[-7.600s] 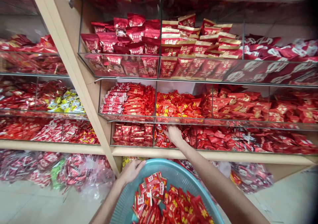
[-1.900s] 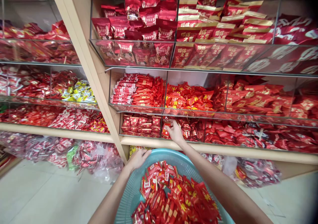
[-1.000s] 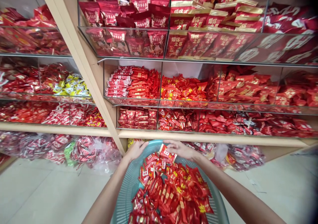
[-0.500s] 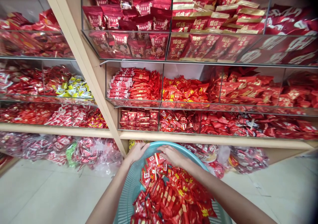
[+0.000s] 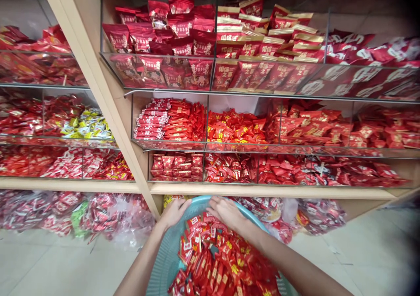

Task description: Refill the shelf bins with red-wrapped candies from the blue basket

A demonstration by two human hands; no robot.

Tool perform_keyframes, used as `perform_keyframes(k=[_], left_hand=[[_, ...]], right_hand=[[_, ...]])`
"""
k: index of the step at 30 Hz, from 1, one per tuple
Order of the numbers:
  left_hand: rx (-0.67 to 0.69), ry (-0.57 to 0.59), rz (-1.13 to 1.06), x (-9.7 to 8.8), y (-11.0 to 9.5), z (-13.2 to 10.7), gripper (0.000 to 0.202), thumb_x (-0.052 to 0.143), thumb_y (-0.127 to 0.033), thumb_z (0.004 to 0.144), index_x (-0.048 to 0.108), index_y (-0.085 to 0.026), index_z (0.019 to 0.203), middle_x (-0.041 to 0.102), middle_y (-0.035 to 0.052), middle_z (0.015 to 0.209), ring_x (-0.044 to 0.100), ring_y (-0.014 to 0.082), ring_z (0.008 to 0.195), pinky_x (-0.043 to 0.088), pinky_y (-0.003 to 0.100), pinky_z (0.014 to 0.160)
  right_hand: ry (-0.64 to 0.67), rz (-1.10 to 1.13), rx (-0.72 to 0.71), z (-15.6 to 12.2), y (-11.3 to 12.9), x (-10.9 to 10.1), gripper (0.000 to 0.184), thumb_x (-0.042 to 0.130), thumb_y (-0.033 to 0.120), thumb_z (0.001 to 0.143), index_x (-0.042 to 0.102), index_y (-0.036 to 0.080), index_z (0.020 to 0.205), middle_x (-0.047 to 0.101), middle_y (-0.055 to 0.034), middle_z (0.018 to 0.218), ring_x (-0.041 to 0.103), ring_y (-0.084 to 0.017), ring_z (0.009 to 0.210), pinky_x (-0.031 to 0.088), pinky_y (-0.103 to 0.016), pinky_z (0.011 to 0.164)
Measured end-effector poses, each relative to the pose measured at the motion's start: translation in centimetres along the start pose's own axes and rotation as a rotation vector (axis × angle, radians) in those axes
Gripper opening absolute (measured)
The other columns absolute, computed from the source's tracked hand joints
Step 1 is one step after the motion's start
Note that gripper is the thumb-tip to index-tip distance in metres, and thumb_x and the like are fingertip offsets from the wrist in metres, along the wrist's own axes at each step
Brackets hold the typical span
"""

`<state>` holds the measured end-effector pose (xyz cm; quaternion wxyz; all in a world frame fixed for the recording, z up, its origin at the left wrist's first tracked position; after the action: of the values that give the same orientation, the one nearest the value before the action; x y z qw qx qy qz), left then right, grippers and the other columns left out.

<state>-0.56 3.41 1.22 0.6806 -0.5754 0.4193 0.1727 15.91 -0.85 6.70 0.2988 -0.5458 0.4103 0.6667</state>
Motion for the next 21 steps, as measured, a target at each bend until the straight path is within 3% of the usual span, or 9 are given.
perform_keyframes(k=[4,7,10,14,17,21], left_hand=[[0.007,0.01,-0.015,0.2,0.2,0.1,0.056,0.026,-0.06,0.09,0.055,-0.019,0.066,0.06,-0.0004,0.065,0.055,0.0158,0.065,0.036,0.022,0.062],[0.01,0.009,-0.024,0.2,0.1,0.2,0.055,0.026,-0.059,0.09,0.054,-0.019,0.065,0.058,-0.0008,0.064,0.054,0.0151,0.064,0.035,0.022,0.061],[0.008,0.013,-0.033,0.2,0.1,0.2,0.054,0.027,-0.058,0.091,0.053,-0.019,0.065,0.057,-0.0011,0.063,0.053,0.0146,0.063,0.034,0.022,0.061],[0.014,0.021,-0.043,0.2,0.1,0.1,0.053,0.027,-0.058,0.091,0.054,-0.019,0.066,0.058,-0.0009,0.065,0.054,0.0146,0.064,0.035,0.022,0.062],[0.022,0.013,-0.037,0.0,0.0,0.0,0.053,0.027,-0.058,0.091,0.053,-0.019,0.066,0.058,-0.0007,0.066,0.055,0.015,0.066,0.035,0.022,0.064],[0.014,0.005,-0.031,0.0,0.0,0.0,0.053,0.028,-0.058,0.091,0.053,-0.019,0.066,0.058,-0.0008,0.066,0.055,0.0153,0.067,0.035,0.022,0.063]], right_hand=[[-0.282,0.129,0.171,1.6,-5.7,-6.1,0.024,0.041,0.028,0.094,0.064,0.022,0.099,0.067,-0.005,0.102,0.062,-0.016,0.091,0.045,-0.025,0.078],[-0.264,0.105,0.348,3.1,-9.6,-8.2,0.018,0.049,0.024,0.09,0.065,0.022,0.098,0.07,-0.0036,0.097,0.063,-0.017,0.09,0.043,-0.024,0.073],[-0.083,0.038,0.401,5.0,-10.3,-7.6,0.016,0.053,0.026,0.087,0.067,0.023,0.093,0.071,-0.0039,0.092,0.065,-0.019,0.09,0.043,-0.024,0.071],[0.055,-0.006,0.448,6.8,-9.4,-5.8,0.019,0.068,0.035,0.074,0.07,0.018,0.083,0.07,-0.0127,0.096,0.066,-0.026,0.089,0.046,-0.031,0.07],[0.122,-0.036,0.472,7.7,-9.0,-4.9,0.03,0.074,0.041,0.067,0.071,0.016,0.084,0.07,-0.0163,0.099,0.066,-0.029,0.092,0.049,-0.034,0.072],[0.157,-0.079,0.479,8.4,-9.0,-4.4,0.038,0.077,0.038,0.064,0.07,0.018,0.095,0.069,-0.0146,0.105,0.064,-0.027,0.099,0.049,-0.033,0.078]])
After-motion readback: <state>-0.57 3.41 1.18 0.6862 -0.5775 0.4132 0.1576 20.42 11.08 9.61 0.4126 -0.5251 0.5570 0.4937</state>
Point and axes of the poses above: each hand's wrist, its own z-axis towards the middle knuckle, its own x-axis out of the palm, y = z × x, the point moved 8 cm from there along z, towards the middle knuckle
